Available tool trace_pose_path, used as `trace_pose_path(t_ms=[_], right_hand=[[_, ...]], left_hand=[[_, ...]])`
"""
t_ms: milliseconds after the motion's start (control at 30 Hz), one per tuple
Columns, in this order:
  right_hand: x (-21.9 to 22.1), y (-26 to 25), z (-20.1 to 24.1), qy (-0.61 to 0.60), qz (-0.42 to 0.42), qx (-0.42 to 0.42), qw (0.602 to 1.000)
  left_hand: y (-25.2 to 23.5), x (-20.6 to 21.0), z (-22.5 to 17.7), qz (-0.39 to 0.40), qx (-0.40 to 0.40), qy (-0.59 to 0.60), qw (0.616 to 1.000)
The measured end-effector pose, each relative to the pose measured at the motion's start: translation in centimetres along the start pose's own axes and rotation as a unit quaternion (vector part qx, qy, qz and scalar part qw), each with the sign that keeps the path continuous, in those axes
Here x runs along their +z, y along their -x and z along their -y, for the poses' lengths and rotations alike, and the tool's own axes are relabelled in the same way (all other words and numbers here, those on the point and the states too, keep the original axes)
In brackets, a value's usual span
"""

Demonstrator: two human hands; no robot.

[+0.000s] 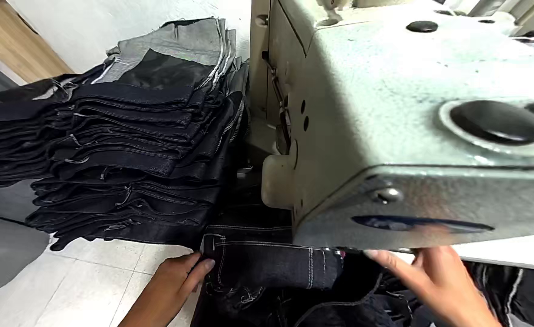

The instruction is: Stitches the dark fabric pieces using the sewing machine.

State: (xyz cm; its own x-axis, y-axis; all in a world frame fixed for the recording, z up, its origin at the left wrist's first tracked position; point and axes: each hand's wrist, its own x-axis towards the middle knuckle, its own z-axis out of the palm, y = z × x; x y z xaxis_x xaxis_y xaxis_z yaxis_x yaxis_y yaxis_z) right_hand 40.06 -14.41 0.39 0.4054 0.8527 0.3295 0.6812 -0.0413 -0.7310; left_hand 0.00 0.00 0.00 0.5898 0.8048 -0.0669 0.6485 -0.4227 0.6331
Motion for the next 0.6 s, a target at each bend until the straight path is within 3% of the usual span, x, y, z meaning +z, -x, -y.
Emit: trace_pose_path(t_ms=[100, 200, 267, 333, 467, 600], right_hand=[[0.7, 3.5, 2.5, -0.068, 0.049, 0.077, 0.994], [2.4, 4.8, 2.0, -0.121, 0.042, 0.110, 0.986], [2.9, 4.5, 0.8, -0.153, 0.029, 0.116, 0.981], [3.6, 3.7, -0.2, -0.223, -0.005, 0.153, 0.963], [4.5, 2.8, -0.7, -0.407, 0.003, 0.262, 0.875], [5.5, 2.1, -0.4, -0.490, 0.002, 0.343, 0.801]], left_hand=[[1.4, -1.9, -2.9, 0.179, 0.008, 0.048, 0.983], [1.7, -0.1, -5.5, 0.261, 0.104, 0.087, 0.956], [1.5, 2.4, -7.2, 0.251, 0.115, 0.125, 0.953], [1.3, 4.8, -9.0, 0.197, 0.063, 0.172, 0.963], [0.6, 8.3, -11.7, 0.082, -0.039, 0.245, 0.965], [-1.5, 10.4, -12.8, 0.011, -0.085, 0.221, 0.971]])
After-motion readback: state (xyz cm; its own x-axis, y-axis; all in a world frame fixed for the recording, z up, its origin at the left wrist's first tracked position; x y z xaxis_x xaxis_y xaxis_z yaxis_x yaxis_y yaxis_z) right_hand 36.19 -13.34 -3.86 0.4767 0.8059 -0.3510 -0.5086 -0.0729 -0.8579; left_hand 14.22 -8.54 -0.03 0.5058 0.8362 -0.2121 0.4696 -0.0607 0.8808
